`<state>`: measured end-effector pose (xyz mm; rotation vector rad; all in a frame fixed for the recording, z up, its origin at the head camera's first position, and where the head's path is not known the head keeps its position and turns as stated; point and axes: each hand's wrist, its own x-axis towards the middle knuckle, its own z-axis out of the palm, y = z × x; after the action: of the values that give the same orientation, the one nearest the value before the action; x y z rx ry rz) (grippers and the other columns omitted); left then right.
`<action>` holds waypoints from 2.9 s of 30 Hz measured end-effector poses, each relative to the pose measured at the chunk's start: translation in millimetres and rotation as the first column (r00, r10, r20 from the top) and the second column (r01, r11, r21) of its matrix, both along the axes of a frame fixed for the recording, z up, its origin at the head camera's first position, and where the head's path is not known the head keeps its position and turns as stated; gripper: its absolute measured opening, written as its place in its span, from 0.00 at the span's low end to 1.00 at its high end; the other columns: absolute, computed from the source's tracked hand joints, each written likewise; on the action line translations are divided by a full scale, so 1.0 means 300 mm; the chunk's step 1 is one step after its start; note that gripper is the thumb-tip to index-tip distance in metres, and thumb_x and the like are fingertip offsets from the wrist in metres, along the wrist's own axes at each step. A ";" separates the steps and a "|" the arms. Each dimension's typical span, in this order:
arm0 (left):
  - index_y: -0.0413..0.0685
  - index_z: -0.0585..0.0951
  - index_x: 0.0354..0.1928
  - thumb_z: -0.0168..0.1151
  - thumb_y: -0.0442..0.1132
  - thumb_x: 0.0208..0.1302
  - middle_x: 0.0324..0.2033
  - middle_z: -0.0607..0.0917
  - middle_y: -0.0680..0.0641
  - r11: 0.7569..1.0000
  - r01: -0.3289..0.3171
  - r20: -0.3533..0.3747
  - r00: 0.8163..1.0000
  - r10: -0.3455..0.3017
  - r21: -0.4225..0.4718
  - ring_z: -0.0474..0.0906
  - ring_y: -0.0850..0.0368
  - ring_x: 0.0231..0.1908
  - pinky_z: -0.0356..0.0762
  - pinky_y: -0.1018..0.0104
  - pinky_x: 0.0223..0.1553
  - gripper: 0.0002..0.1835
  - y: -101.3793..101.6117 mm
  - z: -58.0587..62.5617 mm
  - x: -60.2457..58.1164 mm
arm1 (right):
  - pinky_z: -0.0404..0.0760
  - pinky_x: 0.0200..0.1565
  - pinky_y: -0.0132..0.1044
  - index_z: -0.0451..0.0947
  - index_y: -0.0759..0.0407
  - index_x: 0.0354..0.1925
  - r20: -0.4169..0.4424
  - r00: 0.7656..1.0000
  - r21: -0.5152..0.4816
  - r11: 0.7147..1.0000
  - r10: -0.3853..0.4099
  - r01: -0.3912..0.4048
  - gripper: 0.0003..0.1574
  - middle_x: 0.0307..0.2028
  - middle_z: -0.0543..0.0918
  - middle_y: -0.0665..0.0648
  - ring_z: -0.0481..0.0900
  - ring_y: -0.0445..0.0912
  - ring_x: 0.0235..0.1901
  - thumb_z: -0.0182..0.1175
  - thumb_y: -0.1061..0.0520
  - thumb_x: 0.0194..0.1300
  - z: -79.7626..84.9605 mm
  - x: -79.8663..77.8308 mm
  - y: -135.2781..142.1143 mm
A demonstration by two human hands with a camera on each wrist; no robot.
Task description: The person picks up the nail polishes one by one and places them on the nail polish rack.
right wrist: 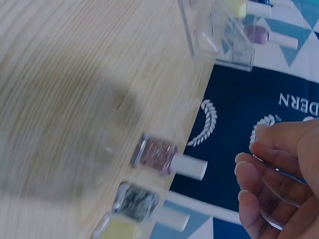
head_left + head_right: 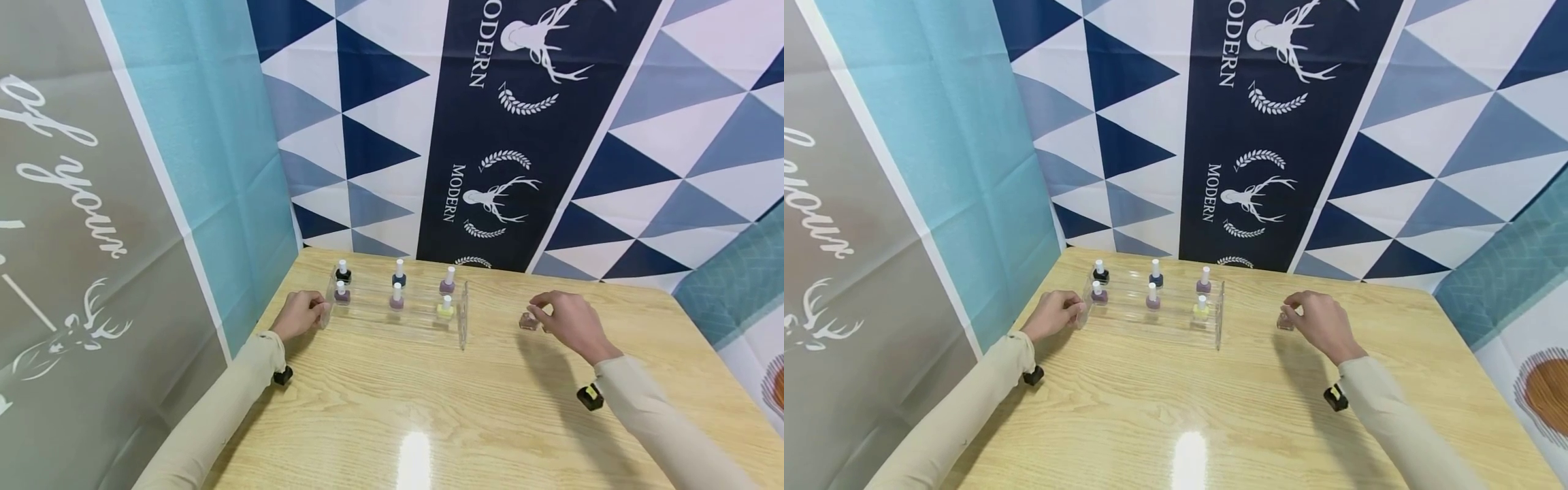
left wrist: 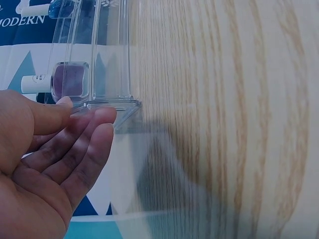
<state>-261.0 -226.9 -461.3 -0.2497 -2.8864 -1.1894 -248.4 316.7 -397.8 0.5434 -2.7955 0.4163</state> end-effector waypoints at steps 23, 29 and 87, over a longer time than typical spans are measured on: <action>0.39 0.85 0.37 0.58 0.35 0.78 0.23 0.83 0.45 1.000 0.000 0.006 1.000 0.000 0.001 0.77 0.56 0.22 0.74 0.63 0.22 0.10 -0.005 -0.010 -0.004 | 0.72 0.17 0.45 0.86 0.70 0.46 -0.062 0.988 -0.023 0.990 -0.143 0.141 0.15 0.47 0.82 0.79 0.82 0.61 0.25 0.70 0.59 0.66 -0.046 0.047 0.251; 0.39 0.85 0.37 0.59 0.36 0.77 0.22 0.83 0.45 1.000 0.010 -0.016 1.000 -0.010 0.005 0.76 0.56 0.21 0.72 0.63 0.21 0.11 -0.006 -0.011 0.002 | 0.73 0.17 0.48 0.85 0.71 0.48 -0.025 0.986 -0.023 0.986 -0.167 0.167 0.17 0.47 0.81 0.80 0.81 0.66 0.28 0.70 0.58 0.66 -0.070 0.049 0.289; 0.40 0.85 0.34 0.59 0.36 0.77 0.21 0.83 0.46 1.000 0.017 -0.014 1.000 -0.017 0.005 0.74 0.56 0.20 0.71 0.63 0.21 0.12 -0.006 -0.012 -0.005 | 0.78 0.30 0.60 0.86 0.73 0.44 -0.005 0.989 -0.030 0.989 -0.148 0.147 0.12 0.35 0.87 0.70 0.84 0.64 0.28 0.69 0.62 0.67 -0.142 -0.003 0.310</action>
<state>-262.7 -228.6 -465.0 -0.2823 -2.8746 -1.1929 -249.3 409.8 -440.4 0.3280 -2.7939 0.4215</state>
